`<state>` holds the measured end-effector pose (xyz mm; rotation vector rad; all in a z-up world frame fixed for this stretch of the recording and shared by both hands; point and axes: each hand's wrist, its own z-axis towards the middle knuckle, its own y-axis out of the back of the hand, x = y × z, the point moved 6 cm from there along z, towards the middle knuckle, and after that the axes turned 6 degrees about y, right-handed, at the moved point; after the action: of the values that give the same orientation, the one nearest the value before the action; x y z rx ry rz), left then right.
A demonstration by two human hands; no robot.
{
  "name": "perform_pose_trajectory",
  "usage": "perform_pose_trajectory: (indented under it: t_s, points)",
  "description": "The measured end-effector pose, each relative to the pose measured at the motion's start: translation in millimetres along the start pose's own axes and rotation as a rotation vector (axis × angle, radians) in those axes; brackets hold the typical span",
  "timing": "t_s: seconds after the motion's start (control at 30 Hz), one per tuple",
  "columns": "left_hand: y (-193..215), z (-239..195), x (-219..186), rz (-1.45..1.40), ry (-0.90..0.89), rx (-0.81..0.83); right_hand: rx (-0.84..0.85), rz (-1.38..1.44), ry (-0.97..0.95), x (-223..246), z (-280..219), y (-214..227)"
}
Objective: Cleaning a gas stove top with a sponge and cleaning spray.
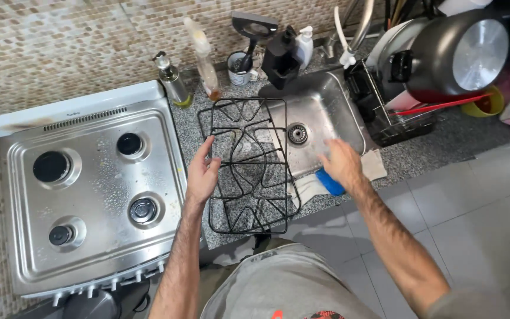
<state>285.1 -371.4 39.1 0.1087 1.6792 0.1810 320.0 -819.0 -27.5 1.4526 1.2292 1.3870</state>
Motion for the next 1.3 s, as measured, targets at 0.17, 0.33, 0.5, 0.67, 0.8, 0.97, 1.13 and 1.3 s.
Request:
perform_pose_trajectory:
  t_s: [0.17,0.33,0.5,0.67,0.8,0.97,1.13,1.3]
  points:
    - [-46.7,22.5,34.4,0.160,-0.113,0.063,0.125,0.001,-0.036,-17.5,-80.7,-27.1]
    - [-58.2,9.4,46.4,0.209,-0.203,0.042,0.024,0.018,0.082,10.9,-88.5,-5.2]
    - [-5.1,-38.0,34.2,0.179,-0.134,-0.020,-0.392,-0.214,0.164,66.5,-86.7,53.7]
    - [96.1,-69.1,76.6,0.208,-0.047,-0.091,-0.456,0.214,0.435,216.0,-66.7,47.9]
    - [192.2,-95.5,103.7,0.337,0.009,-0.138,-0.455,0.272,0.732,364.4,-58.0,-26.7]
    - [294.6,-148.2,117.9,0.409,0.048,-0.116,-0.247,0.177,0.721,493.9,-83.6,-95.0]
    - [362.1,-190.1,175.8,0.583,0.146,-0.022,-0.162,-0.073,0.481,527.4,-93.5,-165.8]
    - [395.1,-221.0,159.6,0.677,0.171,0.111,0.023,-0.179,0.377,535.2,-128.5,-199.0]
